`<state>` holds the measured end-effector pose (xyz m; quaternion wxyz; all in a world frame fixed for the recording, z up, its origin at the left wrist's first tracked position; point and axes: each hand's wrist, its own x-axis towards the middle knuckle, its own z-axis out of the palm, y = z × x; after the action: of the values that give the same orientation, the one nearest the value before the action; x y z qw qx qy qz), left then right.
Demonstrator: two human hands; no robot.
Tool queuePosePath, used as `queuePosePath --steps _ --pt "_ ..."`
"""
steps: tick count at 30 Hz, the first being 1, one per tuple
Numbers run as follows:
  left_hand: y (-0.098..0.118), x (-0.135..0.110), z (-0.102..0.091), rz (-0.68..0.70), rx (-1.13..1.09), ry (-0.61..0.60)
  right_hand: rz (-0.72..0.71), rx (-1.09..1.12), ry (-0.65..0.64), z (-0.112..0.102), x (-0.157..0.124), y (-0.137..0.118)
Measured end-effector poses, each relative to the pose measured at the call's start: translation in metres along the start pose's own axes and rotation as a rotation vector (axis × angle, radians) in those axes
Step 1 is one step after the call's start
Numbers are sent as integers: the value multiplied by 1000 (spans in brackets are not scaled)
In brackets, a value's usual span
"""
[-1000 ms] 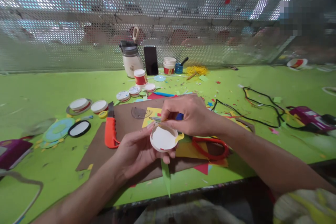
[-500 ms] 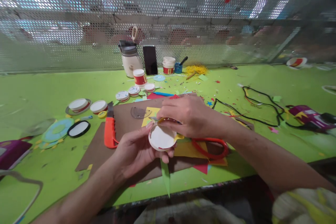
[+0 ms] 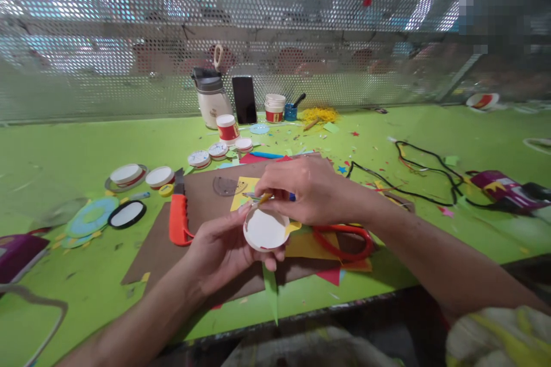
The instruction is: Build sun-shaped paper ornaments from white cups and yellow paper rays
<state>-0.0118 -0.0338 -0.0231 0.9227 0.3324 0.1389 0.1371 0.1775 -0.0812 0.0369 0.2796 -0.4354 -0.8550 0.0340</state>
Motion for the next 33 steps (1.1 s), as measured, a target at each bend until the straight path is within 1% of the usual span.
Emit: queuePosePath --steps 7,9,11,15,19,22,24,26,28,31,33 --pt "2 0 -1 16 -10 3 60 -2 16 7 2 1" --pt "3 0 -1 20 -11 21 80 52 20 4 2 2" --pt "5 0 0 23 -15 44 110 155 31 -1 2 2" --pt "7 -1 4 13 -24 60 219 384 140 -13 1 6" --pt "9 -2 8 40 -18 111 354 486 266 -18 -3 14" --pt "10 -3 8 107 0 176 418 486 295 -19 -9 16" --pt "10 -3 5 147 3 199 436 496 266 -19 -14 14" --pt "9 -2 2 163 3 207 415 487 215 -18 -16 9" --pt "7 -1 1 156 7 205 360 418 152 -14 -15 4" --pt "5 0 2 145 21 197 227 203 77 -5 -9 -1" --pt "4 -1 2 134 26 181 143 87 59 0 -4 -2"
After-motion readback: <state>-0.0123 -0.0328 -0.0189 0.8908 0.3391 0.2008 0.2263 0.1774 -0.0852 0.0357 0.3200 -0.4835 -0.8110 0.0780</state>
